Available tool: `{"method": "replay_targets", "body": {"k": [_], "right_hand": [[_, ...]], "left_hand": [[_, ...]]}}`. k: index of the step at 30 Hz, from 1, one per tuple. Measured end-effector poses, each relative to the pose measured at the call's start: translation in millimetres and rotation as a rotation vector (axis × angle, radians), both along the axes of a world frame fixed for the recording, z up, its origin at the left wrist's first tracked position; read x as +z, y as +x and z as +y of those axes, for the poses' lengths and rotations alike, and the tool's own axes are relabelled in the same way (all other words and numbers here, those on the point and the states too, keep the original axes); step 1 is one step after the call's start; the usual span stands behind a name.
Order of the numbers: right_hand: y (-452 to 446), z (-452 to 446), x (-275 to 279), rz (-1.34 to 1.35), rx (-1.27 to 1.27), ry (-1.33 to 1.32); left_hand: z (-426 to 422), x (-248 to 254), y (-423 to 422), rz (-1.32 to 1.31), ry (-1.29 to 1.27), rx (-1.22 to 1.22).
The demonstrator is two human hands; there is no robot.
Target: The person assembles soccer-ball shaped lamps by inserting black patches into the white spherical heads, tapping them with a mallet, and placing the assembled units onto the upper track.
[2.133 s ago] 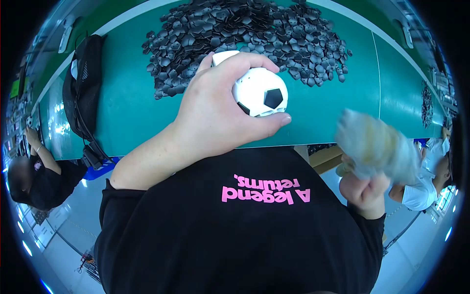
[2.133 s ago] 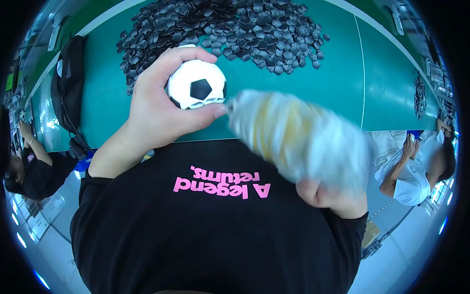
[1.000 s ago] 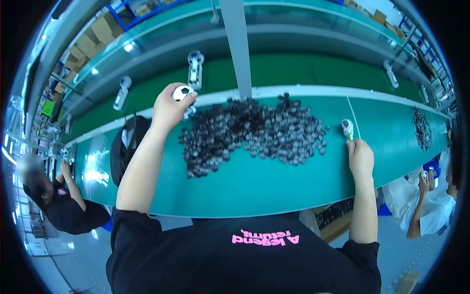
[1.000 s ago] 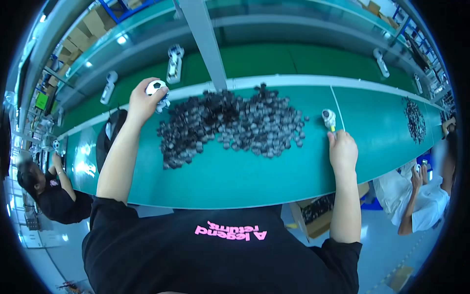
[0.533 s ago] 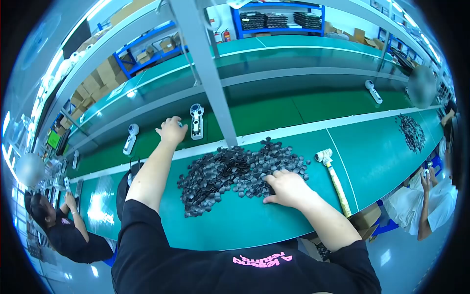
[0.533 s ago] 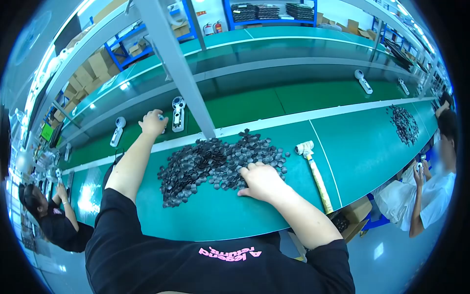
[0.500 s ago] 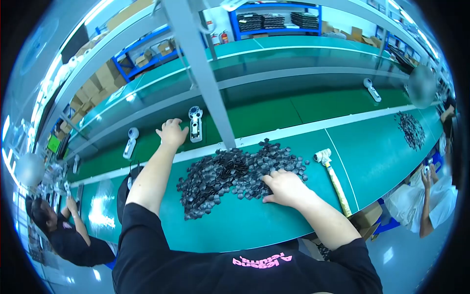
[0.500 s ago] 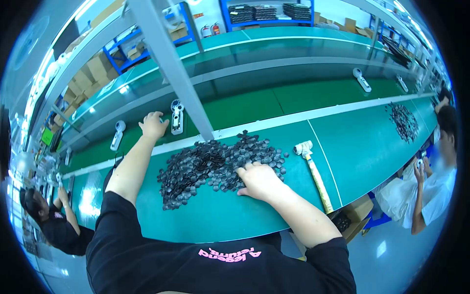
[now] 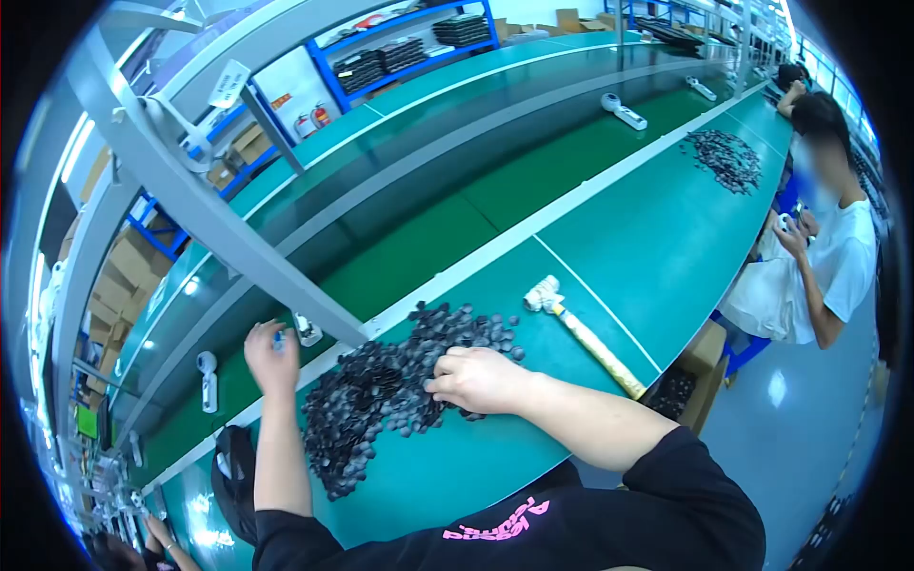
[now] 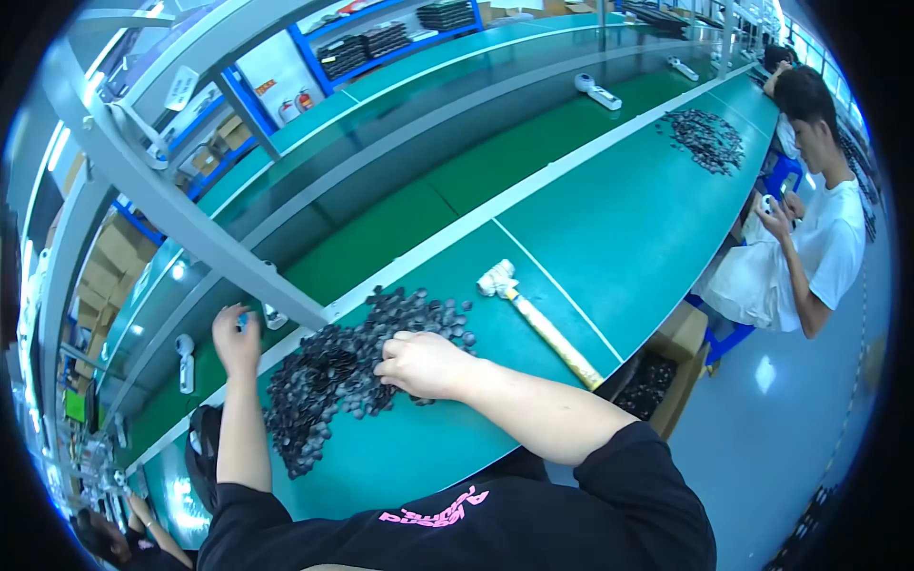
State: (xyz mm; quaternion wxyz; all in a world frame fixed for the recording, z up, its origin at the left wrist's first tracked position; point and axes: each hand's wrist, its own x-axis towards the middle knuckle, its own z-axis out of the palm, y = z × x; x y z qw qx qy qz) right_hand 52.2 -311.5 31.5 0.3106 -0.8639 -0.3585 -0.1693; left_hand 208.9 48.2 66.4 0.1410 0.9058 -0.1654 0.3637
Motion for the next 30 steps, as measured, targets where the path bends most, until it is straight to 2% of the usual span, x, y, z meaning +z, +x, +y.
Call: {"method": "replay_targets", "body": {"k": [2,4,6,8,11,12,13,14,16,19,24,30], "right_hand": [[-0.2,1.4,-2.8,-0.004,-0.008,0.044],[0.0,-3.1,-2.8,-0.008,-0.013,0.013],[2.3,2.3,-2.7,-0.029,0.000,-0.007],[2.9,4.4,-0.4,-0.024,-0.007,0.038],[7.1,7.6,-9.4,-0.058,-0.047,-0.002],[10.7,7.9,-15.6,-0.071,-0.071,-0.002],[8.4,11.7,-6.1,-0.054,-0.098,0.008],[3.9,13.7,5.0,-0.033,-0.139,0.017],[5.4,12.7,1.5,0.005,-0.130,0.107],[4.8,11.7,1.7,0.053,-0.169,0.104],[25.6,10.5,-1.2,-0.073,-0.161,0.143],[10.2,4.5,-5.5,0.041,-0.225,0.186]], "left_hand": [[2.5,18.4,-23.3,0.116,-0.440,-0.100],[-2.4,40.3,-41.6,0.058,-0.583,-0.275],[-36.8,86.6,-83.5,0.165,-0.727,-0.706],[-68.6,114.5,-119.7,0.332,-0.936,-1.298],[-84.0,132.1,-157.9,0.366,-0.907,-1.775],[-67.3,154.8,-162.4,0.653,-0.658,-1.833],[-42.0,142.5,-176.5,0.639,-0.699,-1.750],[-47.4,151.5,-187.2,0.631,-0.741,-1.677],[-3.5,127.1,-203.6,0.633,-0.770,-1.594],[17.8,129.9,-200.8,0.614,-0.712,-1.579],[41.4,140.6,-185.6,0.492,-0.570,-1.578],[38.9,136.5,-204.5,0.574,-0.686,-1.550]]}}
